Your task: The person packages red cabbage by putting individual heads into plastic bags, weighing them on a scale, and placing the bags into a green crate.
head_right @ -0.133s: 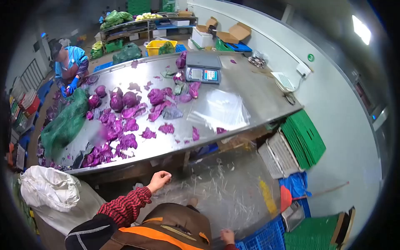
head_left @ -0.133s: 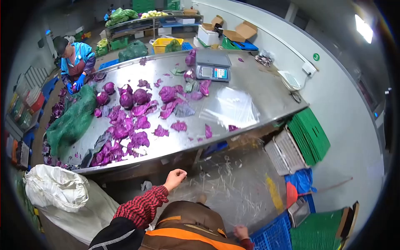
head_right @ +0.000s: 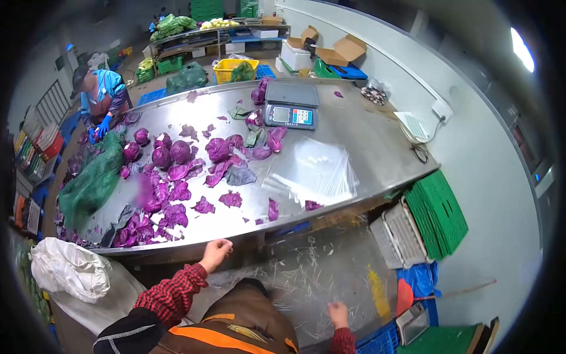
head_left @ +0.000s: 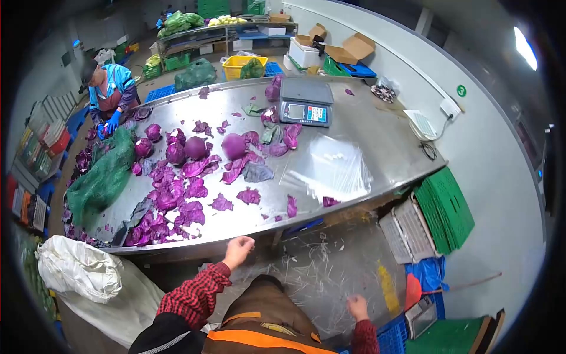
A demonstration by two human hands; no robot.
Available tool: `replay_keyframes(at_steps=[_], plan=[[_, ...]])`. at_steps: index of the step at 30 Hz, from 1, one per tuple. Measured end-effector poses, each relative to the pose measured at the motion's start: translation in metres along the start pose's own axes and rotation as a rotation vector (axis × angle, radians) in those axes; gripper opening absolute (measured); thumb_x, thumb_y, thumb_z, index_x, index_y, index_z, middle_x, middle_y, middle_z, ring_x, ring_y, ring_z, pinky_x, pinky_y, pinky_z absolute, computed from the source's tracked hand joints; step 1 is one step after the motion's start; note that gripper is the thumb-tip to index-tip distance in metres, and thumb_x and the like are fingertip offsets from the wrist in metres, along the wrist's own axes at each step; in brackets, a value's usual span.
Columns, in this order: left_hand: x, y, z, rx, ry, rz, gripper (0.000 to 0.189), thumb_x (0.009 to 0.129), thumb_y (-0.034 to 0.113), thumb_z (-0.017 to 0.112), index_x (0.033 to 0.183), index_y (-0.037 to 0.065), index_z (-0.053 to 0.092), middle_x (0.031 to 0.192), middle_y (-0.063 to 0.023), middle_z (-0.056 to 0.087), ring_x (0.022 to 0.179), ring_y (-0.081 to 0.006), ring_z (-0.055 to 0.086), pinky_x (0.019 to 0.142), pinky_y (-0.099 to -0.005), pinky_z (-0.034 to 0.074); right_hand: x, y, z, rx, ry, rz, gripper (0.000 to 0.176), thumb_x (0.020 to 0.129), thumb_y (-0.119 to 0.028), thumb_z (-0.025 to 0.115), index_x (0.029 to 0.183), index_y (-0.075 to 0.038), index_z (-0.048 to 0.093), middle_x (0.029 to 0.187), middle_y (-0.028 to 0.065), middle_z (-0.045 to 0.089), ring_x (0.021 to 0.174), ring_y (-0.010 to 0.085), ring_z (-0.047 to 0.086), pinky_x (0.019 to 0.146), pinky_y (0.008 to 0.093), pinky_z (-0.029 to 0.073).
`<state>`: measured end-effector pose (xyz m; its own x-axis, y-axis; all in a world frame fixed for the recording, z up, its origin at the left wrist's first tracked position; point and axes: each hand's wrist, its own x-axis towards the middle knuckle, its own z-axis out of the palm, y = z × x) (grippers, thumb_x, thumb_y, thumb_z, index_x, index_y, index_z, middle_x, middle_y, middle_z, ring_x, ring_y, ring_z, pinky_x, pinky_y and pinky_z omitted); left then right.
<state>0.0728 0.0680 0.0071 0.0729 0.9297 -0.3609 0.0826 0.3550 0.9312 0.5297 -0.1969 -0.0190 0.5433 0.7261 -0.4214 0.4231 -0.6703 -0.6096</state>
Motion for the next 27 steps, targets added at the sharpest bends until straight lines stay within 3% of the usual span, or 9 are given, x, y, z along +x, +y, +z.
replay_keyframes(at_steps=[3,8,11,13,14,17,23,25,27], plan=[[0.063,0.036,-0.017,-0.037,0.104,0.032,0.021,0.096,0.022,0.064,0.094,0.001,0.065,0.081,-0.0049,0.067,0.071,-0.01,0.062,0.064,-0.0247,0.049,0.103,-0.137,-0.009,-0.011,0.122,-0.43,0.023,0.089,-0.02,0.067,0.097,0.001,0.069,0.081,0.0114,0.071,0.074,0.0162,0.067,0.068,0.0321,0.053],[0.183,0.107,-0.001,-0.112,0.13,0.093,0.036,0.093,0.033,0.068,0.08,0.001,0.065,0.072,-0.0037,0.065,0.067,-0.0095,0.06,0.059,-0.0259,0.049,0.195,-0.307,-0.019,0.228,-0.114,-0.397,0.027,0.089,-0.017,0.068,0.109,0.0,0.066,0.091,0.0121,0.071,0.085,0.0171,0.068,0.077,0.0308,0.054],[0.294,0.152,0.013,-0.011,0.302,0.33,0.031,0.092,0.031,0.07,0.091,0.0,0.065,0.075,-0.0023,0.062,0.066,-0.0067,0.056,0.059,-0.0255,0.047,0.237,-0.341,-0.011,0.069,-0.303,-0.547,0.031,0.089,-0.02,0.069,0.112,0.0,0.065,0.096,0.0138,0.071,0.086,0.0188,0.068,0.079,0.0314,0.054],[0.367,0.189,0.015,0.352,0.529,0.458,0.042,0.081,0.033,0.077,0.099,-0.003,0.066,0.085,-0.0154,0.066,0.079,-0.0242,0.064,0.072,-0.0357,0.05,0.253,-0.361,-0.012,-0.005,-0.479,-0.492,0.033,0.09,-0.022,0.07,0.115,-0.001,0.065,0.099,0.0145,0.071,0.09,0.0205,0.068,0.08,0.0325,0.054],[0.402,0.204,0.02,0.352,0.576,0.385,0.051,0.076,0.036,0.079,0.105,-0.003,0.065,0.093,-0.0204,0.065,0.091,-0.0326,0.062,0.079,-0.0407,0.049,0.261,-0.374,-0.017,-0.175,-0.539,-0.51,0.034,0.09,-0.022,0.07,0.116,0.0,0.065,0.1,0.0148,0.072,0.094,0.0205,0.069,0.082,0.0328,0.053],[0.503,0.235,0.031,0.585,0.691,0.396,0.068,0.072,0.039,0.079,0.123,0.0,0.057,0.113,-0.0238,0.058,0.109,-0.037,0.054,0.091,-0.0443,0.046,0.296,-0.375,-0.015,-0.08,-0.634,-0.392,0.034,0.091,-0.024,0.069,0.113,0.001,0.066,0.101,0.0163,0.071,0.093,0.0212,0.069,0.083,0.0321,0.053],[0.591,0.286,0.039,0.921,0.594,-0.014,0.089,0.062,0.051,0.084,0.129,0.0,0.055,0.116,-0.0241,0.059,0.114,-0.0388,0.054,0.096,-0.0449,0.046,0.348,-0.423,0.001,-0.037,-0.477,-0.32,0.033,0.089,-0.026,0.068,0.111,-0.001,0.067,0.094,0.0164,0.07,0.084,0.027,0.069,0.077,0.0353,0.053],[0.606,0.271,0.021,0.742,0.484,-0.039,0.101,0.056,0.057,0.085,0.131,-0.002,0.053,0.116,-0.0253,0.062,0.11,-0.0393,0.06,0.094,-0.0434,0.049,0.361,-0.449,0.009,-0.118,-0.535,-0.321,0.033,0.09,-0.026,0.067,0.111,-0.001,0.066,0.096,0.0163,0.07,0.084,0.0265,0.068,0.076,0.0358,0.053],[0.616,0.244,-0.014,0.308,0.392,0.127,0.093,0.066,0.045,0.087,0.136,-0.003,0.049,0.115,-0.0149,0.066,0.103,-0.025,0.066,0.091,-0.036,0.053,0.374,-0.465,0.025,-0.072,-0.548,-0.345,0.031,0.091,-0.024,0.066,0.111,0.0,0.066,0.098,0.0166,0.069,0.086,0.025,0.067,0.076,0.0356,0.052]])
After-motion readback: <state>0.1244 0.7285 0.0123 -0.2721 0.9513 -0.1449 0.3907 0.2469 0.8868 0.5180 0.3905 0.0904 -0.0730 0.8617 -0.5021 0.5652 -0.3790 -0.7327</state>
